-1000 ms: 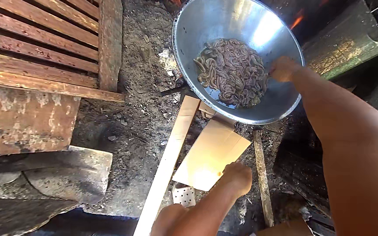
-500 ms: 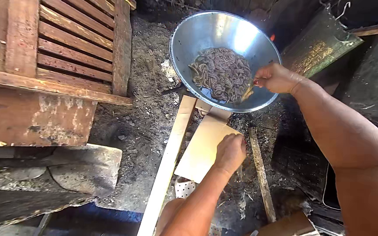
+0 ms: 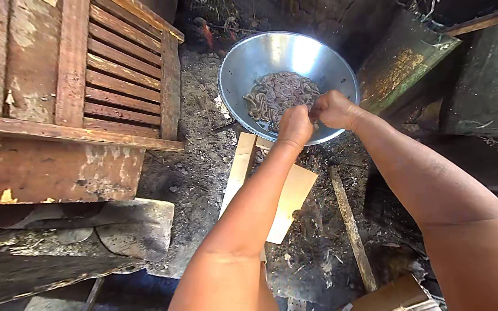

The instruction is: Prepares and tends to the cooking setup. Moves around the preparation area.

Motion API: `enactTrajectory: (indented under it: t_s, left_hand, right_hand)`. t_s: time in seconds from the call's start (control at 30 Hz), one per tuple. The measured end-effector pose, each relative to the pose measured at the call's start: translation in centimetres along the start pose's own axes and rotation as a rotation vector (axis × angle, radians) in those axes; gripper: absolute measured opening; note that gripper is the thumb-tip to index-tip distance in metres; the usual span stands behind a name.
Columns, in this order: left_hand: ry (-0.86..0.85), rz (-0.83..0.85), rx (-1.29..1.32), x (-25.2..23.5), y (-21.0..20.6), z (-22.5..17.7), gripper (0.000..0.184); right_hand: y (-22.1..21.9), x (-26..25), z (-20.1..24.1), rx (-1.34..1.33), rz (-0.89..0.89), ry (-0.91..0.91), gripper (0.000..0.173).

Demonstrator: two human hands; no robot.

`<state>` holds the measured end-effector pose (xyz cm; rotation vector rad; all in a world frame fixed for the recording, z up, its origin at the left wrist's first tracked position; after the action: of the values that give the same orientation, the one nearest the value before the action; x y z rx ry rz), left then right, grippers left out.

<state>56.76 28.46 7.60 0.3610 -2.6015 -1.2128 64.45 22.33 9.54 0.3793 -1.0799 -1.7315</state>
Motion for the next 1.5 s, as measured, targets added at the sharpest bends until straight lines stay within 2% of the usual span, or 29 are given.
enactTrajectory:
  t_s: [0.17,0.27,0.37,0.5,0.63,0.83,1.0,1.07,1.13,1.2,1.23,1.3,1.4,1.5]
  left_hand:
    - [0.048,0.031,0.29,-1.8,0.2,2.9,0.02]
    - [0.108,0.074,0.552,-2.1,0.1,4.1,0.019]
    - [0.103,0.109,0.649,-2.3,0.0,4.2,0.014]
    - [0.038,0.074,0.498,-2.7,1.5,4.1,0.013]
    - [-0.006,-0.007,0.218,-2.5,3.8,2.8,0.013]
    - [-0.004,-0.024,0.048,-2.4,4.1,2.4,0.009]
    - [0.112,-0.083,-0.01,-1.9,5.3,5.4,0.017]
    - [0.15,-0.106,0.018,-0.6,6.3,6.1,0.017]
    - [0.151,-0.136,0.064,1.7,6.8,6.3,0.016]
    - [0.138,-0.144,0.156,4.8,6.2,6.6,0.015]
    - [0.134,-0.126,0.217,6.7,5.4,6.9,0.014]
    - [0.135,-0.068,0.348,10.4,2.8,7.9,0.014]
    - [0.203,0.068,0.514,14.4,-1.5,10.0,0.015]
    - [0.246,0.159,0.573,17.6,-4.3,11.7,0.012]
  right_hand:
    - [-0.1,0.2,-0.9,-0.124,-0.039,-0.002,0.013]
    - [-1.5,0.1,-2.0,-0.265,0.025,-0.052,0.033]
    - [-2.9,-0.9,-1.9,-0.394,0.03,-0.01,0.036]
    - [-2.8,-1.7,-1.1,-0.407,0.035,0.001,0.028]
    - [-2.2,-2.2,0.1,-0.274,0.048,0.053,0.024]
    - [-1.5,-2.6,0.5,-0.013,0.024,0.113,0.012]
    - [-0.4,-2.7,-2.4,0.297,-0.02,-0.022,0.015]
    - [0.7,-2.3,-4.1,0.341,-0.093,-0.164,0.022]
    - [1.3,-2.0,-5.4,0.366,-0.125,-0.298,0.038]
    - [0.5,-2.2,-6.8,0.393,-0.058,-0.388,0.029]
    - [-0.5,-2.7,-7.6,0.414,0.018,-0.425,0.024]
    - [-2.5,-4.0,-9.4,0.435,0.144,-0.492,0.024]
    - [-4.4,-6.6,-11.3,0.466,0.238,-0.568,0.03]
    - [-5.9,-8.7,-12.1,0.478,0.287,-0.623,0.041]
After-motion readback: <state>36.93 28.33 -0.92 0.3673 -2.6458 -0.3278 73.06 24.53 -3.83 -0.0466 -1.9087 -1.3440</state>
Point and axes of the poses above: each hand's wrist, its own x-axis away from the middle knuckle, its own y-axis out of the back of the hand, z = x × y, the point moved 8 cm from there along -x, towards the middle knuckle, and after that the axes turned 8 degrees about z, right-handed, at the moved point
